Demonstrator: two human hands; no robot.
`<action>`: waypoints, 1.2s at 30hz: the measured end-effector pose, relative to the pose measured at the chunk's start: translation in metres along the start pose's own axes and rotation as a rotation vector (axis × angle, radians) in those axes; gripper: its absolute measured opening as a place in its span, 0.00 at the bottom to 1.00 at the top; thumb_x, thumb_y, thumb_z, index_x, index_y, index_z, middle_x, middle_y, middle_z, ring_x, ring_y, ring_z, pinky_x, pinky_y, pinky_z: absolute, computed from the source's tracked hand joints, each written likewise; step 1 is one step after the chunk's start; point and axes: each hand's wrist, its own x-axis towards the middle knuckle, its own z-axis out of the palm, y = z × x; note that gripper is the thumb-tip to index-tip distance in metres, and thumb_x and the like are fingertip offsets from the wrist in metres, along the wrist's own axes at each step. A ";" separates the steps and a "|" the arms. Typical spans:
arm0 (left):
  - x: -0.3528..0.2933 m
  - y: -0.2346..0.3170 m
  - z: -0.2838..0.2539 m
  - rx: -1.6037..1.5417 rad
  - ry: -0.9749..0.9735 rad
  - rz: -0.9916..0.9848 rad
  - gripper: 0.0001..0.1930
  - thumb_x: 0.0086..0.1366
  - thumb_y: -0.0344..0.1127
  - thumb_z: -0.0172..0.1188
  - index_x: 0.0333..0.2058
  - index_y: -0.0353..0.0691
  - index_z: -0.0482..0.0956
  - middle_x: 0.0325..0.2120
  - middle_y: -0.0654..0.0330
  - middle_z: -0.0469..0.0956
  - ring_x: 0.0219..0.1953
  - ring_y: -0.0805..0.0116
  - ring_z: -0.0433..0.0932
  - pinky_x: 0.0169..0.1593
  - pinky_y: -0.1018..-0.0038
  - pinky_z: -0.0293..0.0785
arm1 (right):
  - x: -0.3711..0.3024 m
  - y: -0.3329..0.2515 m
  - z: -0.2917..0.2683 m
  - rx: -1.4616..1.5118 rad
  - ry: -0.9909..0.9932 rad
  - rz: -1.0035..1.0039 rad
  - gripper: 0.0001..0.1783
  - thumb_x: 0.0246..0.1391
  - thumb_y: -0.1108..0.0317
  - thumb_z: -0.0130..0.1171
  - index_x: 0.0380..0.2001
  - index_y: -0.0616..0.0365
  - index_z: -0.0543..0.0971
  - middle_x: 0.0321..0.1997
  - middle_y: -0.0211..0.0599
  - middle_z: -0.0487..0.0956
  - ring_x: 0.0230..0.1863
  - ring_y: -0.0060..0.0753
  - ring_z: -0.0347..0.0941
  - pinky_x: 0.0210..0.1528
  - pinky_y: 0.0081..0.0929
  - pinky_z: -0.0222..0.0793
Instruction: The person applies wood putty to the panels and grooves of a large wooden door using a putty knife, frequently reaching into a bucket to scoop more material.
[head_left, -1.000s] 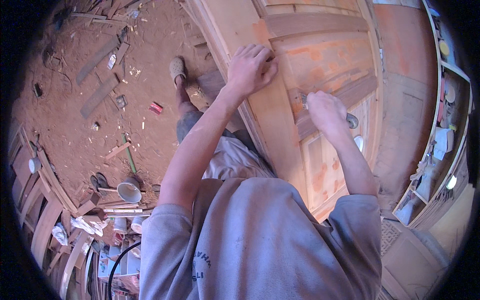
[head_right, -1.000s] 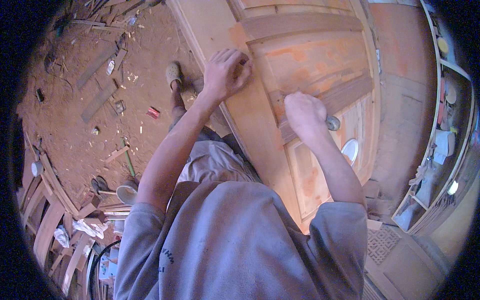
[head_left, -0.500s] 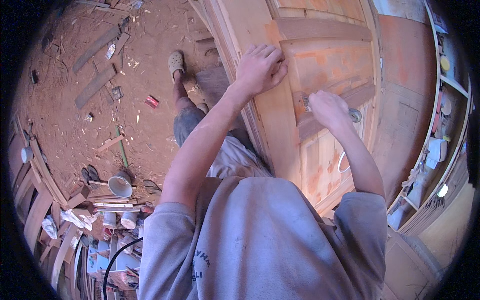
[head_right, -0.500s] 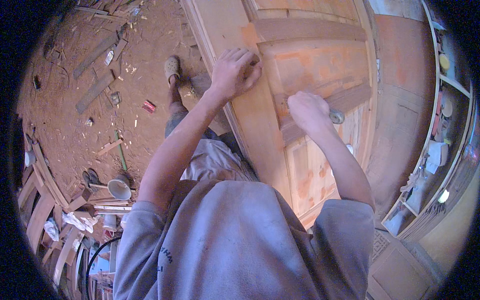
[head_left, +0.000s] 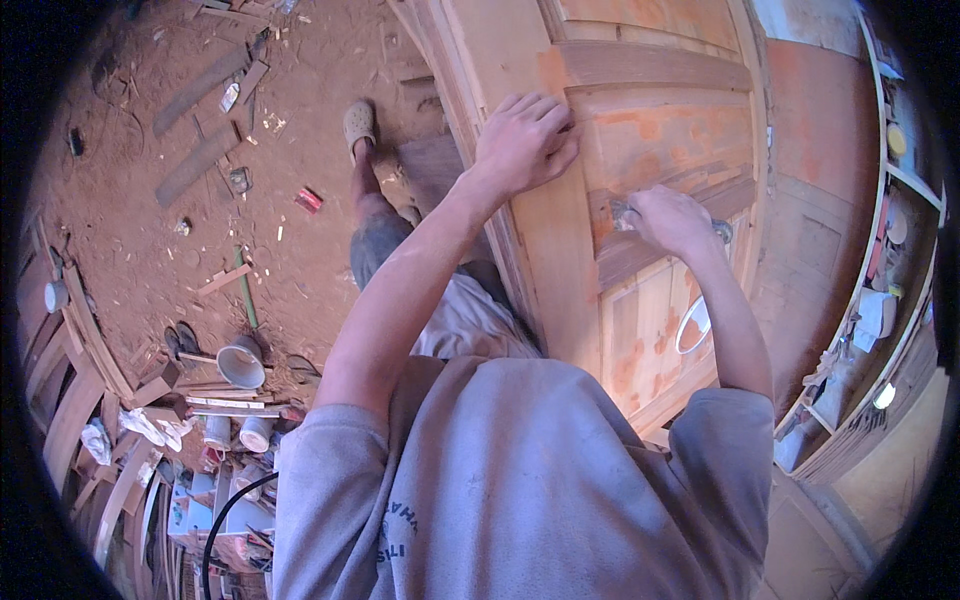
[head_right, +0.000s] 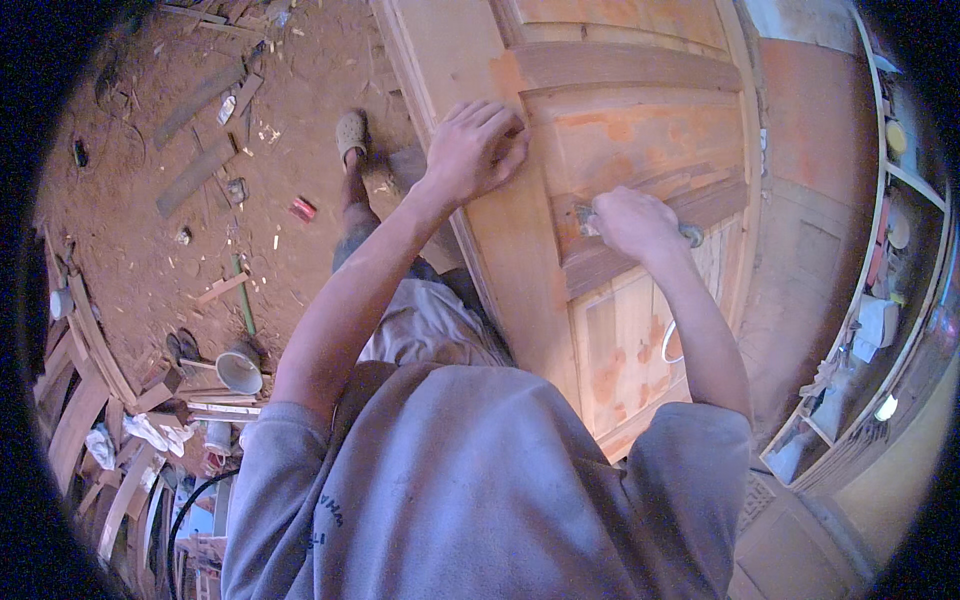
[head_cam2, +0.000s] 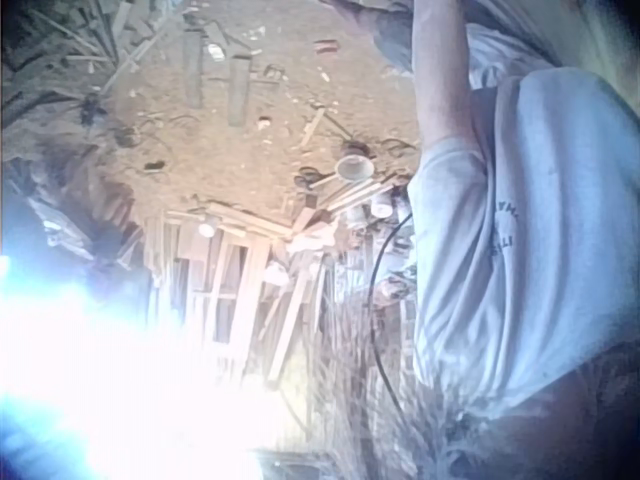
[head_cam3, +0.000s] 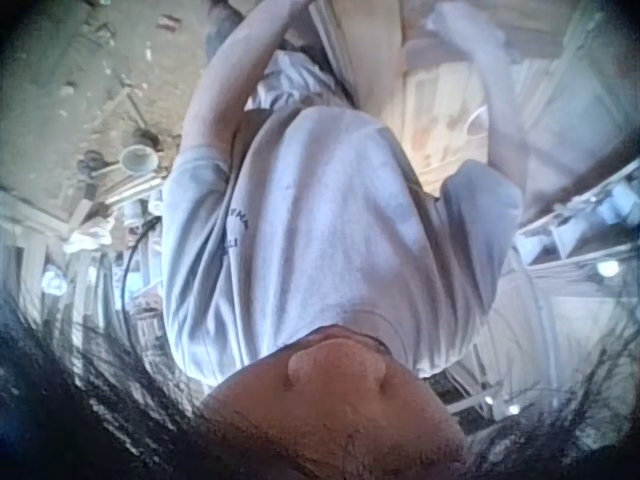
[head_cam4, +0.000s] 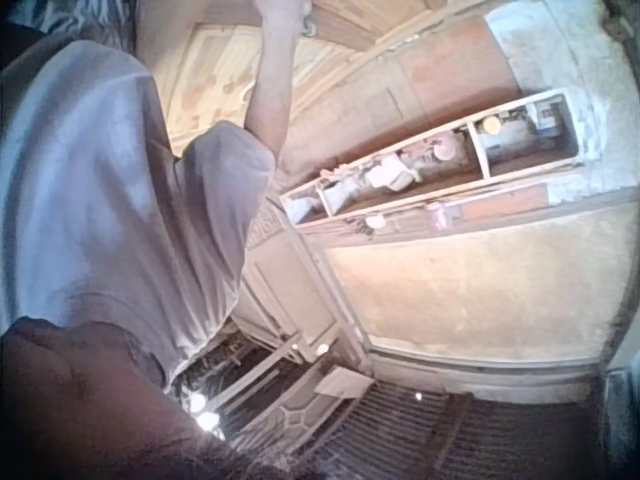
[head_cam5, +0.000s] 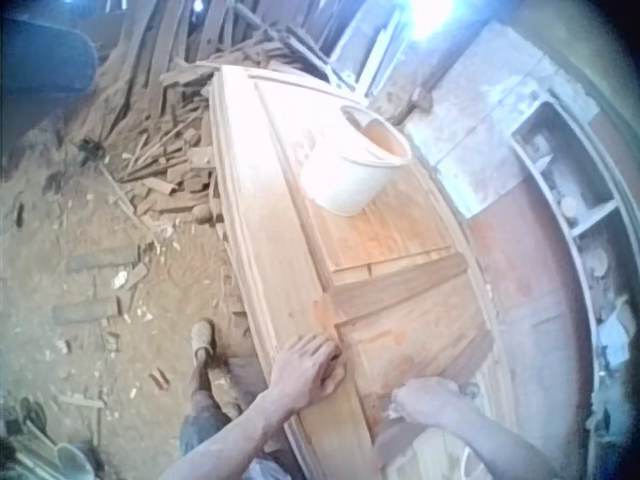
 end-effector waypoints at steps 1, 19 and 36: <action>0.000 0.000 0.000 -0.010 0.014 -0.005 0.07 0.59 0.37 0.64 0.29 0.44 0.76 0.26 0.59 0.76 0.33 0.57 0.77 0.39 0.64 0.72 | -0.002 0.007 0.004 0.025 0.056 -0.069 0.13 0.59 0.60 0.58 0.37 0.58 0.84 0.38 0.54 0.83 0.42 0.56 0.81 0.44 0.52 0.76; 0.002 0.006 -0.003 0.063 -0.069 -0.044 0.07 0.58 0.38 0.64 0.29 0.43 0.77 0.27 0.59 0.77 0.34 0.59 0.77 0.43 0.66 0.71 | -0.004 0.027 0.038 0.134 0.147 -0.067 0.15 0.60 0.54 0.57 0.33 0.56 0.80 0.31 0.49 0.82 0.39 0.53 0.80 0.42 0.53 0.72; 0.004 0.005 0.000 0.066 -0.058 -0.034 0.07 0.58 0.38 0.64 0.28 0.43 0.77 0.26 0.60 0.76 0.35 0.60 0.77 0.43 0.66 0.70 | 0.002 0.024 0.042 0.314 0.082 -0.143 0.17 0.61 0.52 0.56 0.35 0.55 0.80 0.34 0.49 0.82 0.40 0.56 0.79 0.42 0.50 0.72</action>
